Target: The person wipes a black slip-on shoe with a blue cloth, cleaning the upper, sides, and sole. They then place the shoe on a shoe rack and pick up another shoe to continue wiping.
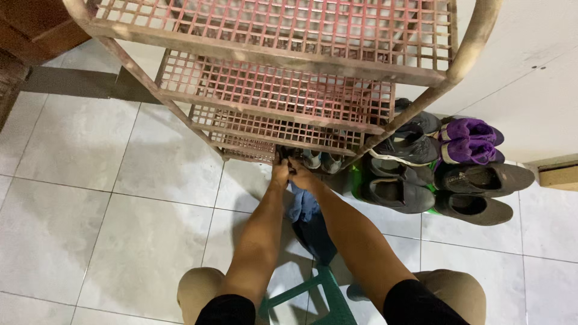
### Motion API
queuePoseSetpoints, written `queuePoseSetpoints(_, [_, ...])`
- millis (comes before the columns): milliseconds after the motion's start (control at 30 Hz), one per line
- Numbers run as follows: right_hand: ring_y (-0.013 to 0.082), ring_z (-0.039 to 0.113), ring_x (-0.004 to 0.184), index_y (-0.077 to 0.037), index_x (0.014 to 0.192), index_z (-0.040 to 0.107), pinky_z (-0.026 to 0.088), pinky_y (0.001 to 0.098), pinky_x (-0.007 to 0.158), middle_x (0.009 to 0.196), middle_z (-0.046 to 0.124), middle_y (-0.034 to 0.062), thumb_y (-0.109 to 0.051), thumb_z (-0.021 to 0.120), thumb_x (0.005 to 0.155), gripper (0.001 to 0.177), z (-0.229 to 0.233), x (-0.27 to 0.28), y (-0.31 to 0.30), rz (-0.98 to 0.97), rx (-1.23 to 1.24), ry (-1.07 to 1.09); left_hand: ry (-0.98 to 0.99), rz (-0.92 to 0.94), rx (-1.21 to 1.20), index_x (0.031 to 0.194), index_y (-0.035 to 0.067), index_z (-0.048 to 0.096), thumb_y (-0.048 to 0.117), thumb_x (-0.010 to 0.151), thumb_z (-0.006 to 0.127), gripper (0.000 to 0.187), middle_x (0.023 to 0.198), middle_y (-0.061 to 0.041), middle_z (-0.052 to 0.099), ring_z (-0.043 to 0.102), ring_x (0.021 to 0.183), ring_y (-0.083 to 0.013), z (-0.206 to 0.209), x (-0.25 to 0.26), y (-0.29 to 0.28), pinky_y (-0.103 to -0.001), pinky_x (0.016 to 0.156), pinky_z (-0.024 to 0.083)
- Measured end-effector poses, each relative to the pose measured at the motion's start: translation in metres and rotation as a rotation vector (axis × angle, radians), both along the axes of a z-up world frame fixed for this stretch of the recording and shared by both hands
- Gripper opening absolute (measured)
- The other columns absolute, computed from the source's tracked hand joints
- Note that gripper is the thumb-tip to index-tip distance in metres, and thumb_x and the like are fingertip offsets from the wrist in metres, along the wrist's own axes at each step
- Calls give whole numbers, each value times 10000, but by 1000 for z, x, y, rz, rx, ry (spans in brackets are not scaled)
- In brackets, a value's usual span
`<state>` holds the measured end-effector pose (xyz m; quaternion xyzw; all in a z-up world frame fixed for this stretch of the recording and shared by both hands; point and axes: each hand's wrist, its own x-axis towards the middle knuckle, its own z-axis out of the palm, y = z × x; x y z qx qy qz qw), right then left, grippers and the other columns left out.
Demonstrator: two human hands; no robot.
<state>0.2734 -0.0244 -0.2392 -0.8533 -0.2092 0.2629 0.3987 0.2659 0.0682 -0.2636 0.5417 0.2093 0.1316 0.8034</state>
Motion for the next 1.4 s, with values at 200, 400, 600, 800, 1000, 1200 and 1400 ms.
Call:
queuePoseSetpoints(200, [330, 351, 1500, -173, 1637, 190, 335, 380, 1193, 1656, 301, 175, -334, 655, 946, 849, -15, 4, -6, -4, -40, 19, 65, -22, 116, 1597, 71, 329, 133, 1053, 486, 570, 1537, -141, 451, 510, 1307, -265, 20, -1, 0, -329, 1056, 453])
queuePoseSetpoints(400, [329, 334, 1506, -184, 1630, 213, 332, 381, 1193, 1660, 296, 167, -347, 656, 942, 835, -16, 3, -8, -35, -92, 13, 67, 51, 251, 1590, 90, 338, 171, 1063, 495, 556, 1528, -179, 477, 520, 1301, -296, 30, -5, -7, -341, 1057, 440])
queuePoseSetpoints(600, [323, 388, 1480, -162, 1610, 252, 351, 372, 1178, 1628, 355, 170, -335, 675, 926, 822, -11, -3, -10, -61, -20, -28, 58, 79, 420, 1521, 63, 430, 191, 1006, 529, 540, 1425, -221, 597, 593, 1272, -327, 30, -11, -5, -385, 1055, 468])
queuePoseSetpoints(800, [358, 668, 1206, -86, 1449, 550, 528, 385, 1014, 1307, 692, 211, -282, 646, 904, 587, -2, -14, -15, -236, 83, -260, 186, 283, 681, 1403, 22, 568, 236, 958, 577, 494, 1277, -302, 623, 591, 1167, -452, 28, -19, -12, -494, 1019, 477])
queuePoseSetpoints(1000, [326, 762, 912, -68, 1154, 744, 578, 403, 813, 994, 768, 187, -325, 710, 875, 380, 12, -47, -50, -436, 212, -285, -17, 450, 831, 1208, -1, 665, 154, 886, 646, 358, 1180, -276, 606, 612, 1040, -407, 31, -45, -42, -458, 873, 539])
queuePoseSetpoints(1200, [211, 781, 785, -23, 1100, 710, 592, 361, 763, 930, 775, 151, -308, 709, 868, 368, 28, -81, -115, -525, 300, -85, 78, 385, 822, 1221, 36, 682, 93, 897, 587, 342, 1167, -220, 610, 641, 929, -324, 38, -90, -85, -423, 837, 529])
queuePoseSetpoints(1400, [260, 770, 907, -49, 1083, 786, 573, 367, 822, 991, 796, 157, -305, 705, 858, 350, 35, -91, -194, -568, 327, -284, 59, 236, 905, 1212, 32, 680, 100, 914, 582, 321, 1160, -184, 645, 641, 952, -311, 45, -106, -149, -416, 866, 526])
